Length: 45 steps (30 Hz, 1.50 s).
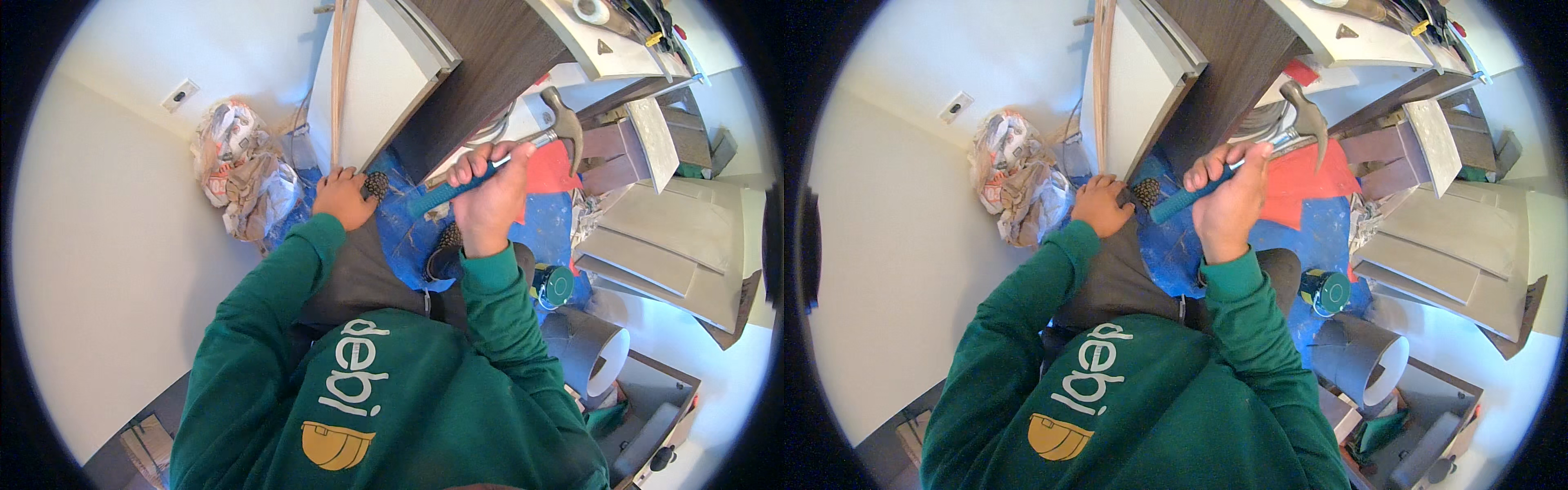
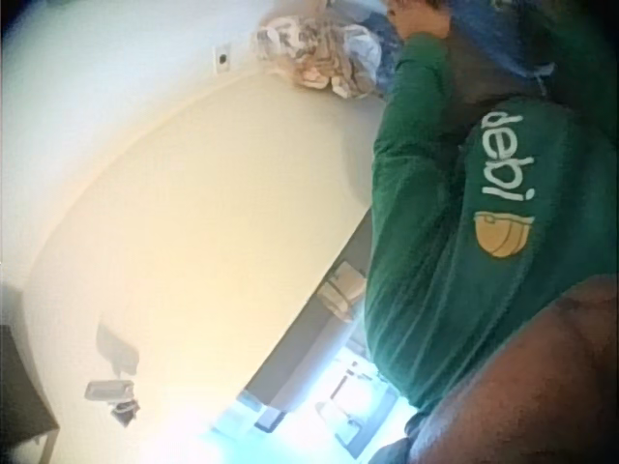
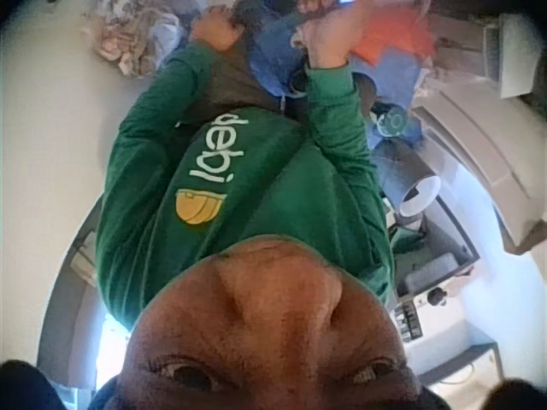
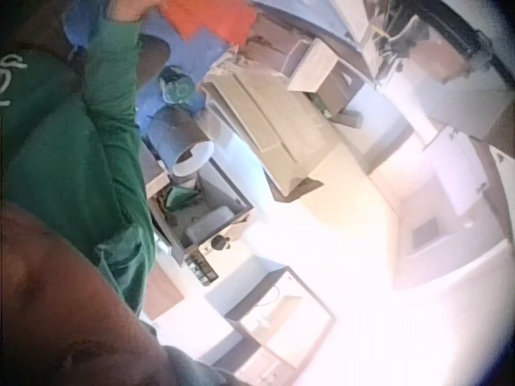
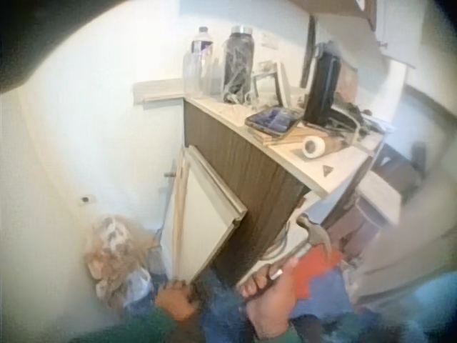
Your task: The person is assembling a cabinet by attaching a wooden panel to the cabinet frame using a hammer and nails. They position the panel, tap it into place, and secure it with nails.
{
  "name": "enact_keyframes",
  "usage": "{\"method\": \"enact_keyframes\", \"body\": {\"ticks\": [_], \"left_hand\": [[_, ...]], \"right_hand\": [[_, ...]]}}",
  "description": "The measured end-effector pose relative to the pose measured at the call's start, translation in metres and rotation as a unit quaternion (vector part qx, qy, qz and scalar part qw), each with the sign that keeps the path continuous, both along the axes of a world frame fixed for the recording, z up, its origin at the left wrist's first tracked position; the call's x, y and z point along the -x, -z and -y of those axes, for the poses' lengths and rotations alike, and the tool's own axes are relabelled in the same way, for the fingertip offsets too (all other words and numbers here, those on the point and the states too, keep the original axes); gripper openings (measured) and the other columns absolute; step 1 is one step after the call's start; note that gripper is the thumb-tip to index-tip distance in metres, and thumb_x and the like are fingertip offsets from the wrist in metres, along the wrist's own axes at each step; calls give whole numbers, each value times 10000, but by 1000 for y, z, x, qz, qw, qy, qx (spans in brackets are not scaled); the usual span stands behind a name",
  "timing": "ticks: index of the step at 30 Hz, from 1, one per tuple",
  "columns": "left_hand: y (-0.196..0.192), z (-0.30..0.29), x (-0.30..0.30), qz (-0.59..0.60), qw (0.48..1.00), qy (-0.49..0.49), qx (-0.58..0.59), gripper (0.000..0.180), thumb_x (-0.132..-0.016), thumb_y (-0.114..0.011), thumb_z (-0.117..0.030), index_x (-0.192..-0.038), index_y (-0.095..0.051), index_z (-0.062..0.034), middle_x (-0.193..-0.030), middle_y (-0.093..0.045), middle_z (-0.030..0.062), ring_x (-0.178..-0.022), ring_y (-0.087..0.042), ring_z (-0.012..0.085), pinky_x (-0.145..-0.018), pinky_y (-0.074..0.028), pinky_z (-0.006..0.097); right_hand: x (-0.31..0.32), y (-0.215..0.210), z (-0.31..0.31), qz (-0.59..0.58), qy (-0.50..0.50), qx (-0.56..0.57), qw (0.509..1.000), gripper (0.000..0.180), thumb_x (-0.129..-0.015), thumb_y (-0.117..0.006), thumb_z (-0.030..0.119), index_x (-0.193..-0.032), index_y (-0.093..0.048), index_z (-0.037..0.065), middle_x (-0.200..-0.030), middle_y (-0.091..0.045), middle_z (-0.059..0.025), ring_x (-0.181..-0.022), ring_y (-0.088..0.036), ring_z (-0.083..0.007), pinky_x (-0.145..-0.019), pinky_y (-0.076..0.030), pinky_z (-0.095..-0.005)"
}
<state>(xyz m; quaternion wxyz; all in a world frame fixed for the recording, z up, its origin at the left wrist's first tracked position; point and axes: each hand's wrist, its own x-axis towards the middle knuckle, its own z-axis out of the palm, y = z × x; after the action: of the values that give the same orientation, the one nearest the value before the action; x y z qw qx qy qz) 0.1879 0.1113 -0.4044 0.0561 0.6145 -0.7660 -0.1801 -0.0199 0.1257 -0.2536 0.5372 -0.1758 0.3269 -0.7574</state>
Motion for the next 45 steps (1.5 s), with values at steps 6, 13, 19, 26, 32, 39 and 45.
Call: {"method": "enact_keyframes", "body": {"ticks": [6, 13, 19, 26, 32, 39, 45], "left_hand": [[11, 16, 30, -305, 946, -22, 110, 288, -953, -620, -289, -856, -704, -32, -841, -680, 176, -903, -654, 393, -825, -487, 520], [34, 29, 108, -381, 914, -63, -126, 455, -963, -659, -408, -787, -662, 12, -742, -636, 261, -702, -648, 409, -640, -480, 502], [82, 51, 118, -418, 880, -123, -188, 529, -979, -638, -472, -784, -665, 18, -705, -639, 215, -664, -648, 338, -631, -486, 450], [95, 51, 113, -373, 904, -59, -199, 473, -984, -636, -459, -904, -711, 1, -791, -685, 191, -738, -666, 285, -680, -508, 429], [102, 48, 108, -423, 867, -70, -253, 444, -961, -662, -436, -1006, -727, 1, -884, -721, 234, -840, -710, 367, -729, -523, 449], [109, 45, 105, -389, 910, 4, -142, 353, -918, -718, -373, -994, -723, -28, -907, -735, 181, -839, -711, 309, -767, -542, 414], [107, 49, 108, -365, 911, -10, -194, 354, -850, -775, -339, -1007, -730, -26, -940, -736, 229, -921, -717, 395, -806, -554, 461]], "right_hand": [[44, 15, -41, -219, 11, -44, 975, 321, -1109, -426, 415, -1128, -491, 101, -704, -456, -49, -566, -459, -174, -523, -428, -333], [43, 9, -28, -241, 38, -7, 970, 412, -1092, -462, 447, -1054, -541, 44, -724, -448, -58, -657, -473, -185, -620, -446, -367], [44, 13, -22, -178, 18, -72, 981, 438, -1083, -453, 502, -1046, -540, 75, -703, -386, -32, -636, -422, -168, -593, -388, -347], [29, 13, -5, -150, 45, 20, 987, 430, -1077, -446, 524, -953, -489, 115, -725, -404, -28, -686, -437, -187, -655, -411, -374], [8, 38, 26, -234, 59, -3, 970, 431, -1067, -481, 510, -941, -488, 98, -775, -466, -68, -757, -480, -227, -762, -475, -445], [10, 55, 26, -471, 109, 31, 875, 368, -1096, -473, 405, -960, -451, 64, -802, -506, -98, -775, -508, -232, -774, -485, -420], [1, 50, 22, -202, 85, 28, 975, 347, -1099, -473, 383, -957, -441, 67, -835, -518, -106, -796, -516, -236, -778, -488, -418]]}}
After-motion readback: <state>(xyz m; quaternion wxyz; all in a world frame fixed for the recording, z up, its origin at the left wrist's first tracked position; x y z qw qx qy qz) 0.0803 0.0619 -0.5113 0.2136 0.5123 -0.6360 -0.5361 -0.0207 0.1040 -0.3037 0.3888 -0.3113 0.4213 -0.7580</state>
